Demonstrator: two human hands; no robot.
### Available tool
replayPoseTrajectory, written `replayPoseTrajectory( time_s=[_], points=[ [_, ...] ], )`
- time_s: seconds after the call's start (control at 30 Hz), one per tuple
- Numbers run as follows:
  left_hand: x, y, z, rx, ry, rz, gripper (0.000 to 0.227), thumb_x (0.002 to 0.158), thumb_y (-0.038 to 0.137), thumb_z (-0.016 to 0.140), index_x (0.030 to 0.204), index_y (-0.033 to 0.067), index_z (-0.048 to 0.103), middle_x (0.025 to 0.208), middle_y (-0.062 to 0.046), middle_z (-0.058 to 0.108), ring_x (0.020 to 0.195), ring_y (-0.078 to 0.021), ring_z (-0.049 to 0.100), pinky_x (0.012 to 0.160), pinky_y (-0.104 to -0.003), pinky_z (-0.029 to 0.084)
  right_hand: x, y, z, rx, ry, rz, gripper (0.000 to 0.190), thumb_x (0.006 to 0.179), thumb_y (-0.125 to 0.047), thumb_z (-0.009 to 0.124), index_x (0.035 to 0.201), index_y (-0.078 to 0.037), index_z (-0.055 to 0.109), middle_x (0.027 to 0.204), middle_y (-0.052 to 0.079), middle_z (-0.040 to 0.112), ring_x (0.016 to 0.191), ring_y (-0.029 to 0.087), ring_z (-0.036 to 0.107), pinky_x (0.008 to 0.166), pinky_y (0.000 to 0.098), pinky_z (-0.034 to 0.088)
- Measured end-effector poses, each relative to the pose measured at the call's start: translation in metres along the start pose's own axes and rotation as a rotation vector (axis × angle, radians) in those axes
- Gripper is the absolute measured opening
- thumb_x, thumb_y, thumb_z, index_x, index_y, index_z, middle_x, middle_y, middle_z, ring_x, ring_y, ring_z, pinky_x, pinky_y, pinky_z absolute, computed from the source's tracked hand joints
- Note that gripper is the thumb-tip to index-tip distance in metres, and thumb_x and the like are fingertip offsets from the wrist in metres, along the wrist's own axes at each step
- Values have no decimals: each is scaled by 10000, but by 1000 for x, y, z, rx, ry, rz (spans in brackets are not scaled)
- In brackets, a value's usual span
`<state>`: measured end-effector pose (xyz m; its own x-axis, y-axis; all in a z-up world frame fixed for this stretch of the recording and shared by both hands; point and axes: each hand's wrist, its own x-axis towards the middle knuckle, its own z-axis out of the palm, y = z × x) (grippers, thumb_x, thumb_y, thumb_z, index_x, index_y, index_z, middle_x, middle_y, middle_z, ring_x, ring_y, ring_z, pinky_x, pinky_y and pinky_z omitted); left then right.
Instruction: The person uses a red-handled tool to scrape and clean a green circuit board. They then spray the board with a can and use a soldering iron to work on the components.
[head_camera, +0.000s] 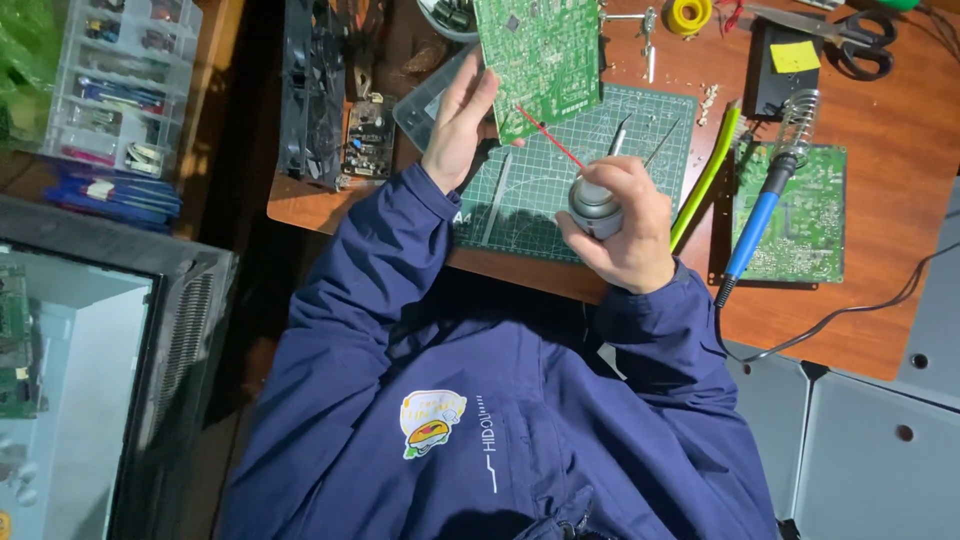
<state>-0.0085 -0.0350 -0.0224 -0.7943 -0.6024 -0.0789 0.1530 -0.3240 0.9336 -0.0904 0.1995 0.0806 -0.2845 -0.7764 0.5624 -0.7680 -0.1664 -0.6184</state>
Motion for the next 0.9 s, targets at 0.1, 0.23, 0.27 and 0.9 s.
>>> replayPoseTrajectory(
  time_s=[0.1,0.23,0.27,0.9],
  points=[
    [-1,-1,1,5,2,-8,880,913,527,623,1549,80,210,1638,-191,167,1503,-331,289,1235,-450,258,-1,-2,0,-27,-8,4,447,886,-91,773,1230,-33,493,1110,204,574,928,331,615,787,408,516],
    [1,-2,2,24,5,-10,922,891,566,606,1547,69,191,1633,-218,163,1498,-332,296,1230,-461,235,-1,-4,-1,-29,-8,3,452,896,-121,771,1238,-36,488,1123,207,576,919,326,618,777,404,518],
    [0,0,3,29,4,-19,927,885,573,606,1547,72,193,1630,-217,175,1494,-335,303,1229,-465,232,-1,-6,-1,-33,-8,-2,454,894,-114,774,1236,-34,487,1122,207,575,922,325,617,776,400,520],
    [0,7,6,68,7,-44,919,884,585,586,1546,65,216,1635,-179,187,1509,-309,261,1239,-448,202,0,-7,-3,-31,-18,-1,457,898,-85,765,1230,-39,455,1122,223,561,915,331,604,762,417,509]
  ],
)
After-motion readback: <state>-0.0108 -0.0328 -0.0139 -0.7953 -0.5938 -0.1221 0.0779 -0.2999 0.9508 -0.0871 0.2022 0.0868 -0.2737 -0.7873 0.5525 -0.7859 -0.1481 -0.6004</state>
